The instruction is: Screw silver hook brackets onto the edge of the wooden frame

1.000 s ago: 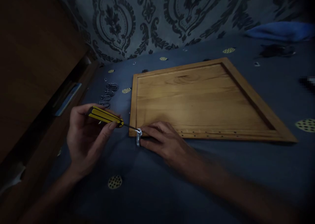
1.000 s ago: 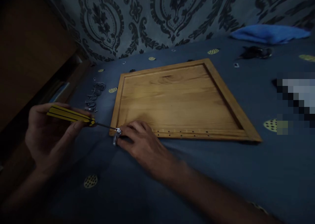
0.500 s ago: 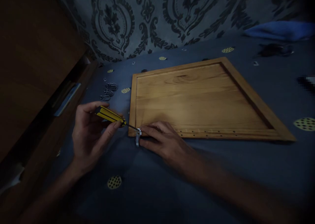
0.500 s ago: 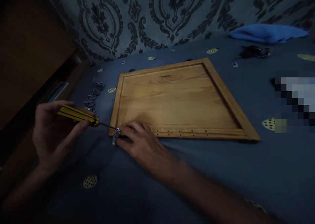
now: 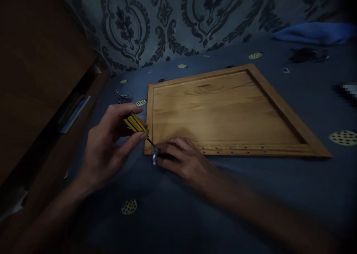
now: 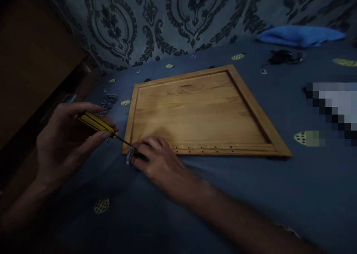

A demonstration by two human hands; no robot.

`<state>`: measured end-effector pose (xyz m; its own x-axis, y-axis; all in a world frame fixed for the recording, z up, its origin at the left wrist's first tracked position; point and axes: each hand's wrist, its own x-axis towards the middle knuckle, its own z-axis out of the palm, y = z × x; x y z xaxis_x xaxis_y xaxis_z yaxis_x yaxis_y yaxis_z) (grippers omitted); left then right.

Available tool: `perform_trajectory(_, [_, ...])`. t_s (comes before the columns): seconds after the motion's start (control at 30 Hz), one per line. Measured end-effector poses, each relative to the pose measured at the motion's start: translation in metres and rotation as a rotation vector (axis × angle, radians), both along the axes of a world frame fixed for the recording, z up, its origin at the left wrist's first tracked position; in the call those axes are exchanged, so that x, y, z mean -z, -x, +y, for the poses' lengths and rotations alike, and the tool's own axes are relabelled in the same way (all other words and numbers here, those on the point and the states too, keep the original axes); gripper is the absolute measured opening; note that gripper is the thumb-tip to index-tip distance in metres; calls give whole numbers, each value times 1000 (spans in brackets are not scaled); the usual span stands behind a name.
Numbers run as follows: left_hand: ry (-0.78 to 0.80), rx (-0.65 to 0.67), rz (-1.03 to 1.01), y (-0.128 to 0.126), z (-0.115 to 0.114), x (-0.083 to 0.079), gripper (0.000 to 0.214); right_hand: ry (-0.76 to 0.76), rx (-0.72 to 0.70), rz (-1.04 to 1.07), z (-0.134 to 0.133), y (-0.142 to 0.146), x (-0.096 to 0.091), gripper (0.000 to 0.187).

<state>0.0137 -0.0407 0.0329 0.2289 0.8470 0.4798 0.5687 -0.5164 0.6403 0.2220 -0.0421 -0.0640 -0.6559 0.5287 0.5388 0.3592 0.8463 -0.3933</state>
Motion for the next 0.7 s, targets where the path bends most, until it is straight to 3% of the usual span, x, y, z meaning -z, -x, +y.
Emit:
perform_trajectory(0.3, [-106,-35,60,-1,4,1,33,-6,3,-1,-1,-1,-3,23])
perform_trajectory(0.7, [-145,-34,-11,-3,7,6,32,-15,-12,6,1,0,4,21])
